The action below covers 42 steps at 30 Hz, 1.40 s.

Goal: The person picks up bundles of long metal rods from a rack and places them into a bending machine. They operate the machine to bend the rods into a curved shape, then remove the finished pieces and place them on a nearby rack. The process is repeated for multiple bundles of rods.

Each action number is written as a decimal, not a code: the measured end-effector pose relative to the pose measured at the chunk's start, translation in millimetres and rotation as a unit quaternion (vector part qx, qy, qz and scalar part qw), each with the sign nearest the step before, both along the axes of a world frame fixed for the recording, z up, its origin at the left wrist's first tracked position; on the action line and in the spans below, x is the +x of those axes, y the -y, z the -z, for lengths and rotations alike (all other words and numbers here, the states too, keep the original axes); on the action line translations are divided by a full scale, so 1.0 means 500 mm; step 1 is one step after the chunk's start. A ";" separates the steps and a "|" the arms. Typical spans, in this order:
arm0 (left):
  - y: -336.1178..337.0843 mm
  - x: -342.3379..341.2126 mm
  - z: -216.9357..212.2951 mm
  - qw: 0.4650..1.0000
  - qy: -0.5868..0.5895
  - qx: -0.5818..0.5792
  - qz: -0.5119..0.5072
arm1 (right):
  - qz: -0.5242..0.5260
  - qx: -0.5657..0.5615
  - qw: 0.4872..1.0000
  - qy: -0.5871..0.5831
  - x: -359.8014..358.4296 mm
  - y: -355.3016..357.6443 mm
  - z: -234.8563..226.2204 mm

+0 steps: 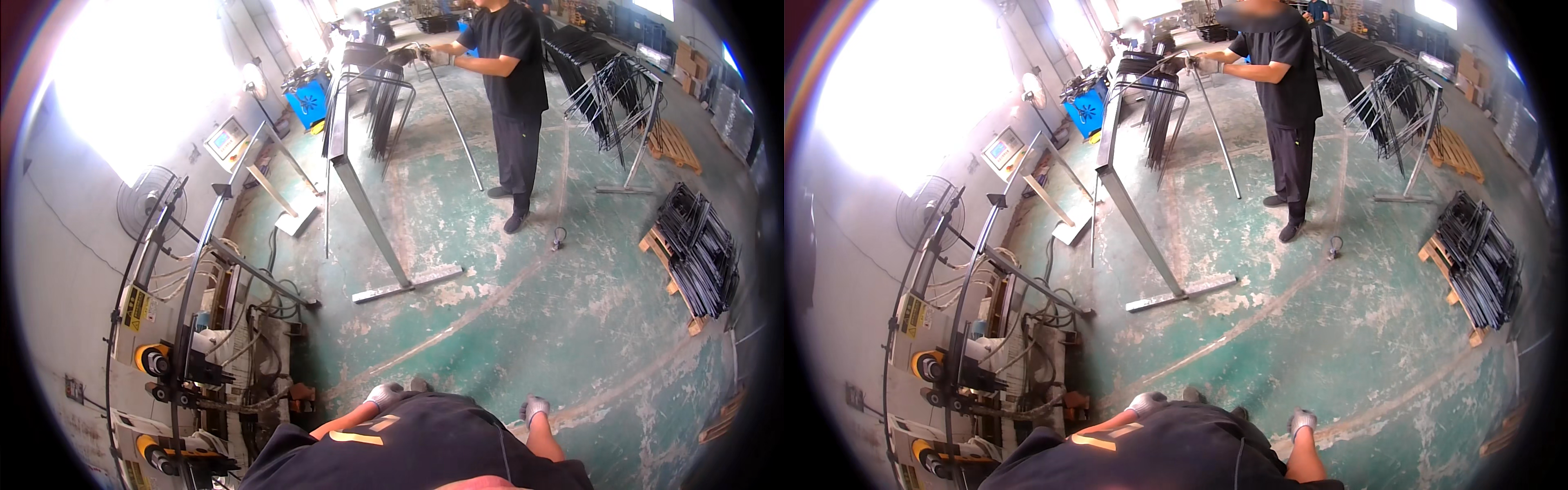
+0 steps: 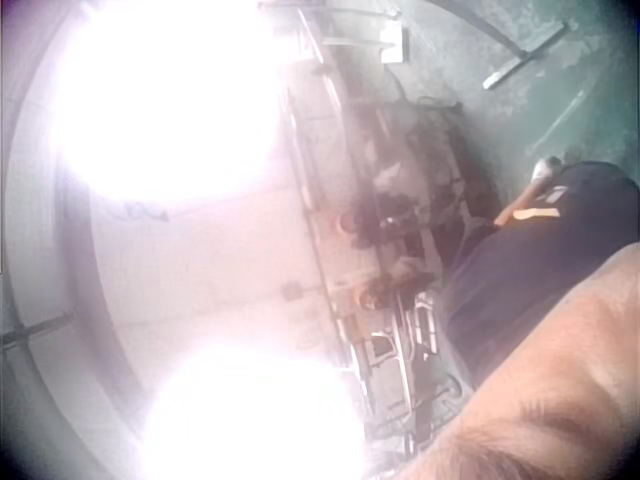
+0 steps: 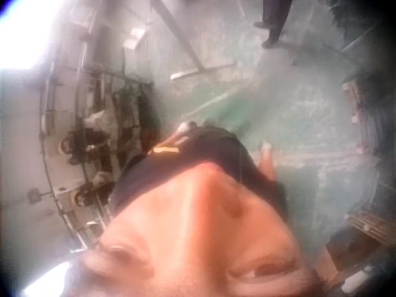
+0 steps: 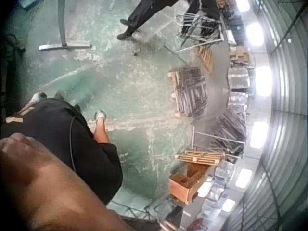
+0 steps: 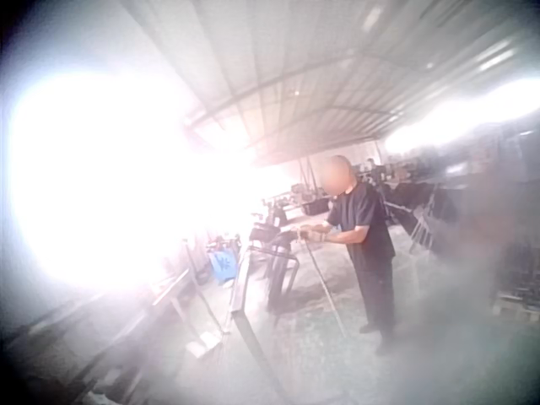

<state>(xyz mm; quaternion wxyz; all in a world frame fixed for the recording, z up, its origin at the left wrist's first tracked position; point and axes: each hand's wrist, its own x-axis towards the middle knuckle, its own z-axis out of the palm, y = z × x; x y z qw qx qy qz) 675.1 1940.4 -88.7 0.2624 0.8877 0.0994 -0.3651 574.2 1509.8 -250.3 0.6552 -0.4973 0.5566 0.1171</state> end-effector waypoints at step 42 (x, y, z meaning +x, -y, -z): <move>-0.154 -0.057 0.072 0.998 0.008 -0.033 -0.060 | -0.710 -0.121 0.679 0.142 0.225 -0.253 -0.599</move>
